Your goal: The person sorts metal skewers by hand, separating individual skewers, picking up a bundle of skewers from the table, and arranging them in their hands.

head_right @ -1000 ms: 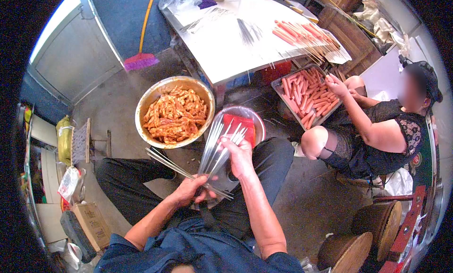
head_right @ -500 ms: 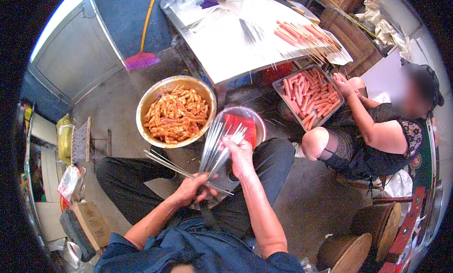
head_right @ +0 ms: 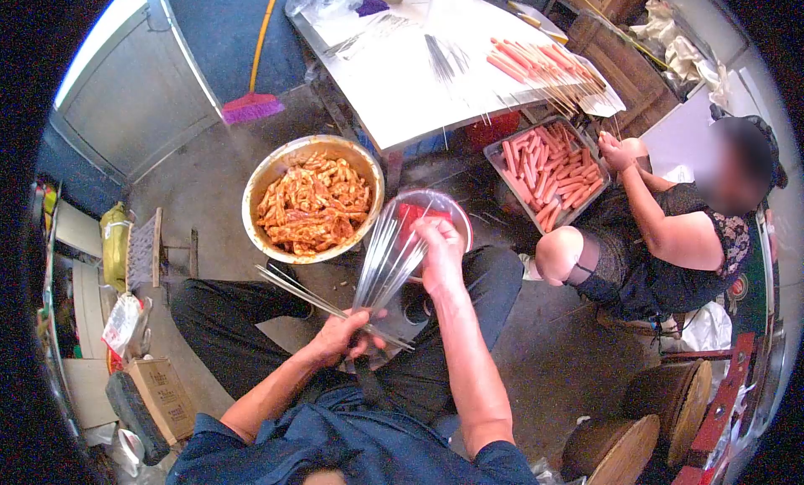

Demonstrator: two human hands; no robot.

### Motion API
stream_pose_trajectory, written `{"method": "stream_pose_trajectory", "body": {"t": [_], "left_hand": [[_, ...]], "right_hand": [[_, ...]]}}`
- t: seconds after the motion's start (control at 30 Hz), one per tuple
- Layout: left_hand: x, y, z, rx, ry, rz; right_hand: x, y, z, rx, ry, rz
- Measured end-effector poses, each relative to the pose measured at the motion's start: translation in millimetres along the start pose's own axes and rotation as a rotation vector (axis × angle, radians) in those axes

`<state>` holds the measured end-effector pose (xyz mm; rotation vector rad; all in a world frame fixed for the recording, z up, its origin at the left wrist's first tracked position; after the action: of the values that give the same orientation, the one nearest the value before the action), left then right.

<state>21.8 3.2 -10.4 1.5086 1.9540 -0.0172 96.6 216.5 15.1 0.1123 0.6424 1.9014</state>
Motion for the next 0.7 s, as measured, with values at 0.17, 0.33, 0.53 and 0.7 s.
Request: {"method": "stream_pose_trajectory", "body": {"t": [0.17, 0.33, 0.53, 0.7], "left_hand": [[-1, 0, -2, -0.023, -0.003, -0.005], [-1, -2, -8, -0.054, -0.006, -0.037], [0, -7, -9, -0.115, 0.02, -0.058], [1, -12, -11, -0.168, 0.02, -0.083]], "right_hand": [[31, -9, 30, 0.049, -0.128, -0.065], [34, -18, 75, 0.221, -0.284, -0.206], [26, -35, 71, 0.405, -0.302, -0.251], [15, -26, 67, 0.46, -0.273, -0.253]]}}
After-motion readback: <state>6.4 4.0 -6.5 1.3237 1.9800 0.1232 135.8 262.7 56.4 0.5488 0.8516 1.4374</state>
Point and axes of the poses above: each hand's wrist, its own x-axis towards the middle knuckle, its own y-axis out of the palm, z = x × y, the point moved 1 cm from there along x, towards the middle knuckle, and after that the axes turned 5 degrees about -z, right-handed, at the moved point
